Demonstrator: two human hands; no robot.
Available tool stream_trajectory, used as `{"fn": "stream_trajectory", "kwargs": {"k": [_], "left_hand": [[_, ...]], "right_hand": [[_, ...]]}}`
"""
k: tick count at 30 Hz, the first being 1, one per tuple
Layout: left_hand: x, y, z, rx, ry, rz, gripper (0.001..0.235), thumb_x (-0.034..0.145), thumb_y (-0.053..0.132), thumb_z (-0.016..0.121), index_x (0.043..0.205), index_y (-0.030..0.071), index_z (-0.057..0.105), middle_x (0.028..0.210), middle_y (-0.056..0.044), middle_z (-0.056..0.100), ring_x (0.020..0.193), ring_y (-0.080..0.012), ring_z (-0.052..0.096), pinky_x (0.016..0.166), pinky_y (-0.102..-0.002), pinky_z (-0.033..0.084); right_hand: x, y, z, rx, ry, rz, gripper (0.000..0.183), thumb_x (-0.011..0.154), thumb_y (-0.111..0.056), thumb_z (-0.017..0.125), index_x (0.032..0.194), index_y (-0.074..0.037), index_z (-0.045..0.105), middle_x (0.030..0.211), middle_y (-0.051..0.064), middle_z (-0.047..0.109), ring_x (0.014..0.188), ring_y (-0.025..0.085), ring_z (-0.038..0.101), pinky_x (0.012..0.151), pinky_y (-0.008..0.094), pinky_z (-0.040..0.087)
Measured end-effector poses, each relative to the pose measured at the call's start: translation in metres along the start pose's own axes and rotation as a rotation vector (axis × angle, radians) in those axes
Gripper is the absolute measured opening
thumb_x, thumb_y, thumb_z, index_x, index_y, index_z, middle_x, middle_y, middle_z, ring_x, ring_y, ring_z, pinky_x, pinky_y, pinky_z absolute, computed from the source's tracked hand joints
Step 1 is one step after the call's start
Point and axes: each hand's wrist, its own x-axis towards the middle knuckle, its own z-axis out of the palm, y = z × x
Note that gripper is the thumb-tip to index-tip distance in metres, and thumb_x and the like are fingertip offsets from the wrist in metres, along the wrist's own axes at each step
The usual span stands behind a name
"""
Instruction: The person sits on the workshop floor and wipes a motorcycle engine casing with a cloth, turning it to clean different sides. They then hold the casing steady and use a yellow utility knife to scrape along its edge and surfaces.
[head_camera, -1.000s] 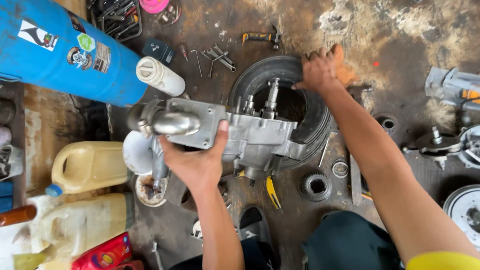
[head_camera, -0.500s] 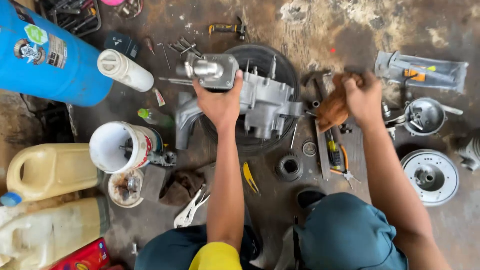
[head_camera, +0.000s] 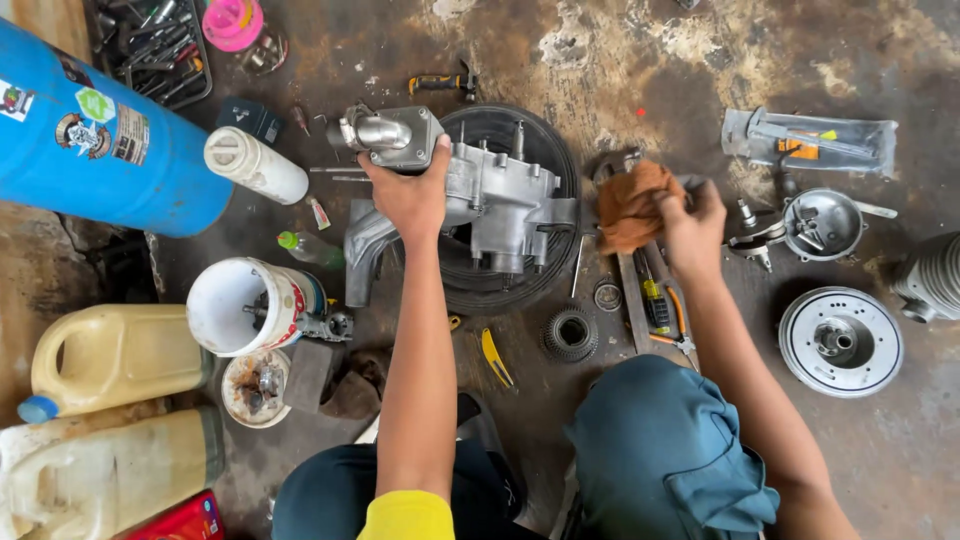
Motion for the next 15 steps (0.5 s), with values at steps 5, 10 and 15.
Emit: {"fn": "stream_trajectory", "kwargs": {"k": [5,10,15], "left_hand": [[-0.005,-0.022,-0.002,0.004,-0.05,0.053,0.1,0.077,0.052,0.091,0.145,0.007,0.032,0.138,-0.033,0.057,0.133,-0.0504,0.051,0.121,-0.055,0.019],[-0.005,-0.044,0.001,0.018,-0.071,0.107,0.105,0.085,0.057,0.087,0.151,0.006,0.023,0.152,-0.029,0.045,0.143,-0.0413,0.044,0.122,-0.052,0.013],[0.015,-0.054,0.011,0.087,-0.057,0.108,0.107,0.085,0.056,0.088,0.151,0.006,0.022,0.152,-0.028,0.047,0.143,-0.0398,0.046,0.121,-0.052,0.018]], "right_hand": [[-0.019,0.024,0.038,0.022,-0.146,-0.162,0.031,0.086,0.012,0.065,0.113,-0.001,0.058,0.101,0.02,0.062,0.099,0.029,0.061,0.09,0.044,0.052],[-0.041,-0.043,0.083,-0.181,-0.385,-0.198,0.036,0.084,0.001,0.072,0.112,0.006,0.051,0.095,0.038,0.057,0.094,0.062,0.06,0.081,0.066,0.046],[0.007,0.058,0.031,-0.199,-0.21,0.086,0.035,0.087,-0.005,0.057,0.121,-0.016,0.058,0.098,0.013,0.06,0.094,0.03,0.062,0.089,0.047,0.047]]}}
